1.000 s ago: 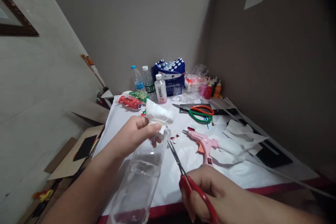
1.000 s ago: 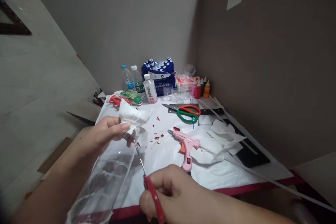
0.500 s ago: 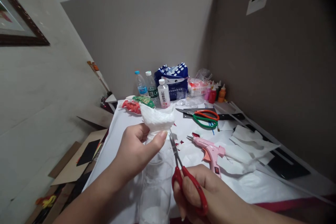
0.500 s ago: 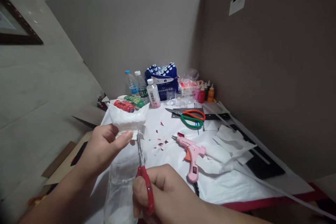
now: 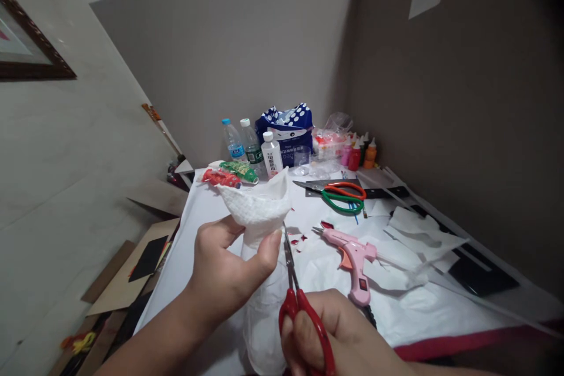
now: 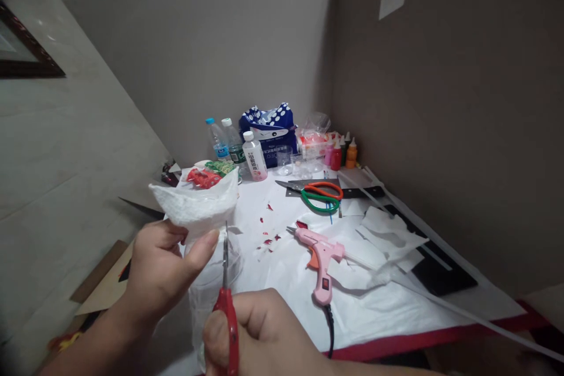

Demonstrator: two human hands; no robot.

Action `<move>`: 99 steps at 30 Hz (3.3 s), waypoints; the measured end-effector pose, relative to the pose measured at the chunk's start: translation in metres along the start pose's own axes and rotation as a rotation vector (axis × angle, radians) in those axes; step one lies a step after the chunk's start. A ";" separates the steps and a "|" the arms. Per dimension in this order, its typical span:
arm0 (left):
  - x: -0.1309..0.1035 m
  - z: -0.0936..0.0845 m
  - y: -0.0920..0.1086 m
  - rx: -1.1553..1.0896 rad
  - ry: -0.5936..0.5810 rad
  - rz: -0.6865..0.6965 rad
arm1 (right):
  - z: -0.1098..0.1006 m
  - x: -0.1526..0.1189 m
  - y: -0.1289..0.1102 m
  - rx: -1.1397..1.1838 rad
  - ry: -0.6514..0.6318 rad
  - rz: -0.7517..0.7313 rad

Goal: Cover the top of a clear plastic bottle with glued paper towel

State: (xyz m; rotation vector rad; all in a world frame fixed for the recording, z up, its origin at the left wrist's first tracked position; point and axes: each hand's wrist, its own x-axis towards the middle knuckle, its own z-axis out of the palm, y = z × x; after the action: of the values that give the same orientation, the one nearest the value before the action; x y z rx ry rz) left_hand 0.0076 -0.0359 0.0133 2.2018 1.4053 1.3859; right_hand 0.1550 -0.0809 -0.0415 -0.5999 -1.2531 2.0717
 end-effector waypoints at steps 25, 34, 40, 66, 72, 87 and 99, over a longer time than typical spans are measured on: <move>-0.005 0.001 -0.006 0.129 0.089 0.056 | 0.003 -0.004 -0.001 -0.048 0.037 -0.061; -0.005 0.002 -0.008 0.082 0.091 0.023 | 0.007 -0.002 -0.012 0.011 0.006 -0.062; -0.006 0.001 -0.009 0.033 0.078 -0.036 | 0.003 -0.001 -0.003 -0.014 0.059 -0.050; 0.021 -0.007 -0.016 -0.858 -0.229 -0.419 | -0.092 0.010 -0.014 -1.225 0.483 -0.037; 0.024 -0.009 -0.017 -0.902 -0.196 -0.451 | -0.091 0.014 -0.025 -1.255 0.454 -0.068; 0.020 0.002 -0.021 -0.858 -0.334 -0.507 | -0.084 -0.033 -0.036 -0.774 0.456 -0.076; 0.009 -0.002 -0.022 -0.833 -0.457 -0.368 | -0.043 0.016 -0.063 -0.214 0.270 -0.137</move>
State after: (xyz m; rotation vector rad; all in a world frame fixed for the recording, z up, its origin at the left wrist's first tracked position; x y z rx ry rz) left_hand -0.0064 -0.0176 0.0077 1.4822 0.7955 0.9840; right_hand 0.1903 -0.0222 -0.0050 -0.8357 -1.3237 1.6926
